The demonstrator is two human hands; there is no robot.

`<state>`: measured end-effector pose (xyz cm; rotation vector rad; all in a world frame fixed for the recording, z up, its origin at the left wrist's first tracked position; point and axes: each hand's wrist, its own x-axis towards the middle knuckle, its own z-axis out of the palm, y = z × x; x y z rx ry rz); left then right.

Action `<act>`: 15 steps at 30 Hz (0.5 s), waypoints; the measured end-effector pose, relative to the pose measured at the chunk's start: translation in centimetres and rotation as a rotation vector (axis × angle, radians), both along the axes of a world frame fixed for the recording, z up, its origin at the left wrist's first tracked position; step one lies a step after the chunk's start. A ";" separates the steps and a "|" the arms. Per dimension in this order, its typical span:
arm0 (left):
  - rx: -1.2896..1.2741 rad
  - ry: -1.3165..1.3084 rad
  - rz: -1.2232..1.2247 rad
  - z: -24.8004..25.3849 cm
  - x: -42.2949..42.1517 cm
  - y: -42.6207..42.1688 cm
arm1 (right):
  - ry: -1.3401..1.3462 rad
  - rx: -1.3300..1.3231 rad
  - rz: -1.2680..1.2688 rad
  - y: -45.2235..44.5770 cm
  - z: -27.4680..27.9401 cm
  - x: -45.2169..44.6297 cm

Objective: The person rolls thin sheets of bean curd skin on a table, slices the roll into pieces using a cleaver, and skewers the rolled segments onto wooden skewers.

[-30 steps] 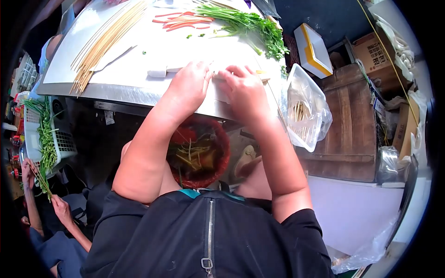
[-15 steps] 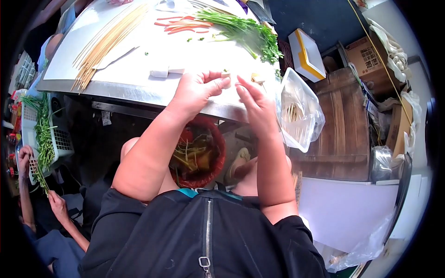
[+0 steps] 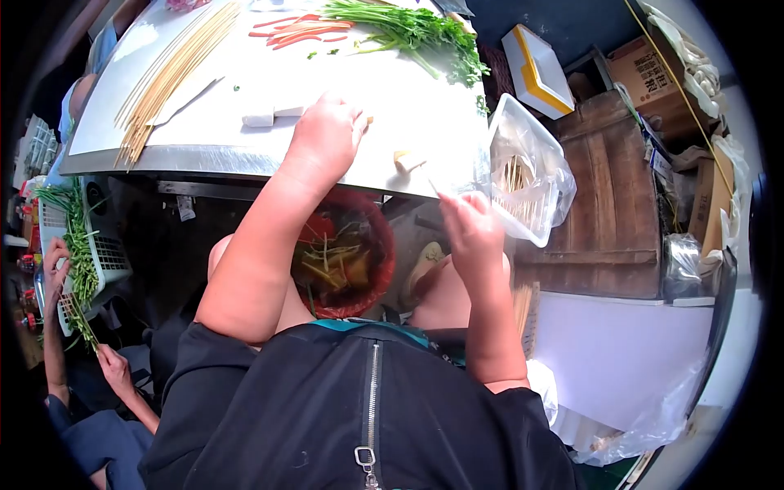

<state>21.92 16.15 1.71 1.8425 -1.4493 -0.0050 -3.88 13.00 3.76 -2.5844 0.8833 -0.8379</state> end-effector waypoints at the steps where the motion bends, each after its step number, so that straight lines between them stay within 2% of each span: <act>1: 0.007 -0.004 -0.003 0.2 0.1 0.0 | -0.029 0.008 0.020 0.8 0.0 0.0; 5: 0.001 0.023 -0.018 0.4 0.4 0.2 | -0.050 0.094 0.001 1.8 -0.3 -0.1; 15: -0.001 0.050 0.013 0.3 0.4 0.2 | 0.014 0.051 -0.035 2.0 -0.1 -0.2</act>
